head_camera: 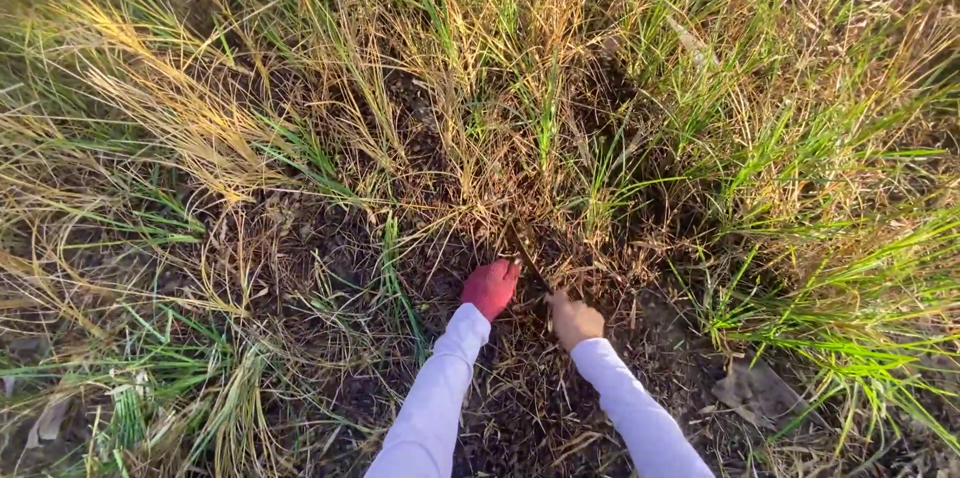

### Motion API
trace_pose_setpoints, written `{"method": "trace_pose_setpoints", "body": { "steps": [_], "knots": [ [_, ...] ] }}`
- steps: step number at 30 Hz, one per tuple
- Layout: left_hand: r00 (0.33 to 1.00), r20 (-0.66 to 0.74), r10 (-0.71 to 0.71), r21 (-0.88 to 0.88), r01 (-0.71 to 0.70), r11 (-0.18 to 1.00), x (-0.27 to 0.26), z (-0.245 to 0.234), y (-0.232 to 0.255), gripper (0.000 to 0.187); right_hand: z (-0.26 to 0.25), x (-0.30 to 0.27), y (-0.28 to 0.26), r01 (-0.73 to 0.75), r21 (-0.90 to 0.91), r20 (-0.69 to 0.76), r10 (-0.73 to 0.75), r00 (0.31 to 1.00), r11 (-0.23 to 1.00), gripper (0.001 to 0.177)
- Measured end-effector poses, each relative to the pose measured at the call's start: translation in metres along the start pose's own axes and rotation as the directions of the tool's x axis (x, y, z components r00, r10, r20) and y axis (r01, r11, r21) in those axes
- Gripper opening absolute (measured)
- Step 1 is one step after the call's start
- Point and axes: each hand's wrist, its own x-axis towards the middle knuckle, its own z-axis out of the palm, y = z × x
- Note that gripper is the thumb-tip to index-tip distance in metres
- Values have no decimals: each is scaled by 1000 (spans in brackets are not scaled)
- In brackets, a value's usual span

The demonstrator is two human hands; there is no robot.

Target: Harvesting tall grass or crops using a handheld sickle

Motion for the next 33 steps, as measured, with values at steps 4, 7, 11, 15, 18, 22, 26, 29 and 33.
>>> {"method": "trace_pose_setpoints", "body": {
  "steps": [4, 7, 11, 15, 18, 22, 26, 29, 33],
  "knots": [
    [996, -73, -49, -191, 35, 981, -45, -6, -24, 50, -77, 0, -1, 16, 88, -121, -5, 993, 996, 23],
    [978, -209, -2, -125, -25, 992, -57, -16, -28, 40, -94, -1, -2, 97, 221, -452, 14, 892, 970, 51],
    [936, -337, 105, 249, -19, 968, -103, -48, -2, 42, -38, -28, -8, -40, 152, -145, 63, 987, 987, 39],
    [982, -172, 79, 522, 23, 852, -80, -67, 28, 59, 20, -30, -5, -59, 401, -130, 120, 984, 914, 45],
    [906, -19, 423, 724, -280, 630, -33, -46, 27, 32, 29, -50, -13, -108, 587, -97, 202, 974, 802, 37],
    [932, 155, 328, 907, -266, 327, 44, -39, 25, 20, 50, -61, -22, -181, 634, -94, 307, 947, 752, 46],
    [961, 93, 260, 992, -66, -112, 105, -66, 27, 64, 38, -74, -40, -149, 717, -40, 253, 967, 681, 35],
    [981, 190, 27, 942, -174, -287, 58, -129, 77, 54, 33, -74, -54, -64, 695, -84, 169, 982, 716, 37],
    [951, -51, -304, 869, 193, 456, 93, -107, 13, 15, 20, -47, -65, -160, 703, 68, 158, 985, 693, 42]
  ]
}}
